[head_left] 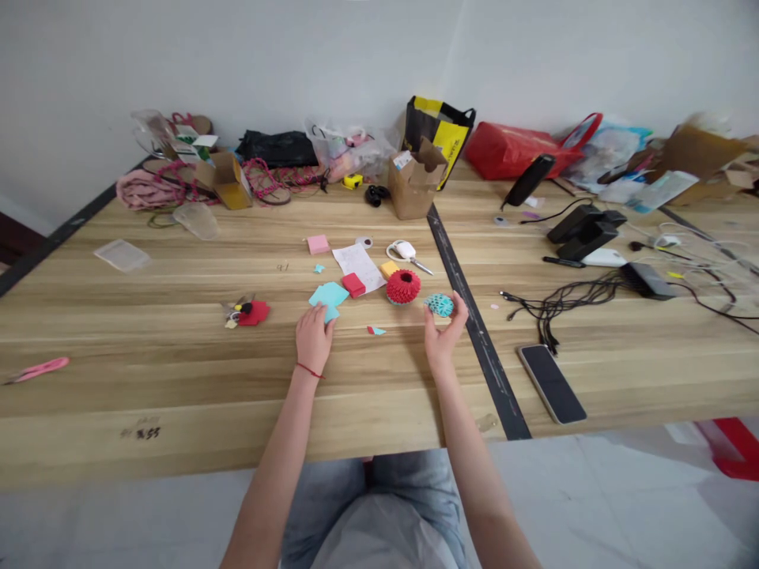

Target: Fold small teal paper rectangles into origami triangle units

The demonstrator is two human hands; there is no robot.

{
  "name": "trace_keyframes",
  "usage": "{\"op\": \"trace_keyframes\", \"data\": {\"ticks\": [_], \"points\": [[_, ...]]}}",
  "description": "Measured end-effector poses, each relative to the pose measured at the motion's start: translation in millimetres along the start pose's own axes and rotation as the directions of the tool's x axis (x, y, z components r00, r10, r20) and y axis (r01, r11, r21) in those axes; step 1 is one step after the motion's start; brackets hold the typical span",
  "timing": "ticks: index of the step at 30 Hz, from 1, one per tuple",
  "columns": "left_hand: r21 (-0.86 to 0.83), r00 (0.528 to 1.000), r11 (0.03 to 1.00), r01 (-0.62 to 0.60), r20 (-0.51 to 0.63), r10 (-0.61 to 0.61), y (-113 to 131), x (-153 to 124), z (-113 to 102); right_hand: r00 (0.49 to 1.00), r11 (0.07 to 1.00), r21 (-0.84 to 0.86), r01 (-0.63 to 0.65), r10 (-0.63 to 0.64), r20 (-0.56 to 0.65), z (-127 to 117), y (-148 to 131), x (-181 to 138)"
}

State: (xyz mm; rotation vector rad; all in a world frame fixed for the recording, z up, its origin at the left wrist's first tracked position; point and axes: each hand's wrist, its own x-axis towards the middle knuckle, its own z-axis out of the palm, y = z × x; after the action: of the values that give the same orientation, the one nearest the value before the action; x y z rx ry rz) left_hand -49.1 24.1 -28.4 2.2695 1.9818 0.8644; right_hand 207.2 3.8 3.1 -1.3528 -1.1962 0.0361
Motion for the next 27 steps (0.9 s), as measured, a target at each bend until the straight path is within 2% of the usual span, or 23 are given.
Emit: {"op": "trace_keyframes", "data": {"ticks": [3,6,11,18,22,27], "points": [[-0.006,1.0,1.0,0.003,0.003,-0.003,0.2,0.0,-0.1,0.999,0.998,-0.027,-0.05,0.051,0.003,-1.8,9.1,3.8],[-0.015,1.0,1.0,0.011,0.002,-0.011,0.1,-0.3,-0.2,0.993,0.997,-0.068,-0.043,0.05,0.106,-0.4,20.1,3.7],[-0.02,1.0,1.0,0.0,0.0,0.0,-0.8,-0.2,-0.3,0.964,0.997,-0.033,-0.064,0.07,0.256,7.3,28.3,-2.2],[-0.056,0.998,0.998,-0.004,-0.061,0.0,-0.5,-0.1,-3.2,0.927,1.0,-0.01,0.023,-0.018,0.376,15.7,30.4,-4.7],[-0.024,0.998,0.999,0.023,-0.056,-0.024,2.1,-0.6,-6.5,0.921,0.999,-0.002,0.046,-0.041,0.388,17.3,34.7,-3.8],[-0.07,0.995,0.996,0.046,-0.084,-0.052,7.5,-1.1,-12.4,0.929,0.999,0.015,-0.035,0.027,0.369,17.5,39.2,-4.3]]}}
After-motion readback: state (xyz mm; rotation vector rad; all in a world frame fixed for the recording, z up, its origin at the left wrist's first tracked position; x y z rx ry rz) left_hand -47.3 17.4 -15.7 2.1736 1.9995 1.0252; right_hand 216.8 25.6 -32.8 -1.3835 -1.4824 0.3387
